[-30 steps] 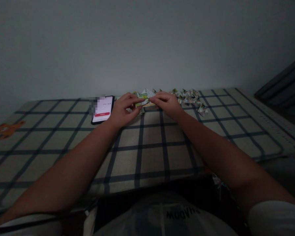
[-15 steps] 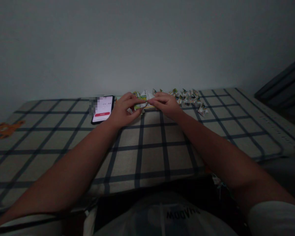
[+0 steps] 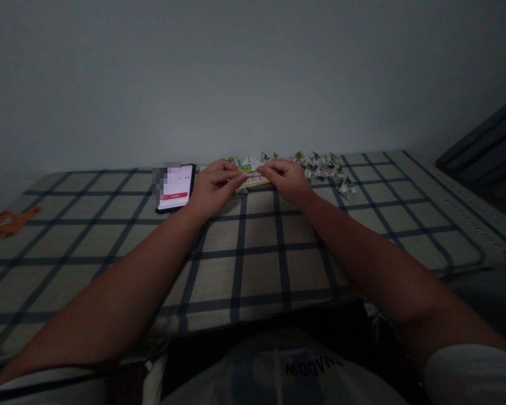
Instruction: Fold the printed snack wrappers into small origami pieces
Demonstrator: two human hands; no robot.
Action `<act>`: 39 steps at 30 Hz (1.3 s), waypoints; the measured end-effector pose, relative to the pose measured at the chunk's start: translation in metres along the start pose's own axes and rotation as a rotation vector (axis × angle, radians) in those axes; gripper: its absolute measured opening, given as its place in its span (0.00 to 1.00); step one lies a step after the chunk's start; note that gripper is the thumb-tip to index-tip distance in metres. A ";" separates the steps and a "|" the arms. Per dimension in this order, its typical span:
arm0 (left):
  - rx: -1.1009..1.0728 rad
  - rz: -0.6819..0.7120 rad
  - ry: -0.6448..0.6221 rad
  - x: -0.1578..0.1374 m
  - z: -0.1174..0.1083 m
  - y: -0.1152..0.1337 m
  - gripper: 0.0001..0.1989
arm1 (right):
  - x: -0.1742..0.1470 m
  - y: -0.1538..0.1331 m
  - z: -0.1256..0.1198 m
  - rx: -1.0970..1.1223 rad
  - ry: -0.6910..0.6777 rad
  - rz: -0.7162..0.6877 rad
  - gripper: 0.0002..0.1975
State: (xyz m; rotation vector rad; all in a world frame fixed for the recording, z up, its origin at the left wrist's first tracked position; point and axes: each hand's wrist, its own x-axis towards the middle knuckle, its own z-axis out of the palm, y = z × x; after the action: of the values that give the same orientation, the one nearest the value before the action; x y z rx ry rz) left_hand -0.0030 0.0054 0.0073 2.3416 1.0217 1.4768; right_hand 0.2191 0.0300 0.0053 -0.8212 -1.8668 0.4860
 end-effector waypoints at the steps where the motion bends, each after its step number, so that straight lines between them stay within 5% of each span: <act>1: -0.015 -0.022 0.016 -0.001 0.001 0.000 0.18 | 0.000 0.000 0.000 0.001 0.012 0.013 0.17; 14: -0.233 -0.147 -0.021 -0.005 0.013 -0.005 0.17 | -0.002 0.000 -0.001 0.061 0.021 -0.020 0.10; 23: 0.064 0.061 0.035 0.000 0.003 -0.001 0.15 | -0.001 0.001 0.002 0.081 0.019 -0.057 0.12; 31: -0.125 -0.332 -0.022 -0.001 0.005 0.010 0.21 | -0.002 -0.005 0.000 0.061 -0.011 0.031 0.12; 37: -0.201 -0.421 0.008 -0.001 0.009 0.006 0.20 | -0.002 0.003 0.005 0.202 0.023 0.106 0.18; 39: -0.331 -0.440 0.012 -0.001 0.011 0.002 0.29 | -0.002 0.004 0.005 0.200 0.009 0.083 0.18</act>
State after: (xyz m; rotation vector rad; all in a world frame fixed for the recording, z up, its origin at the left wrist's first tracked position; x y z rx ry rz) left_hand 0.0071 0.0052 0.0020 1.7472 1.1061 1.3612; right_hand 0.2169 0.0315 -0.0008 -0.7665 -1.7485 0.7076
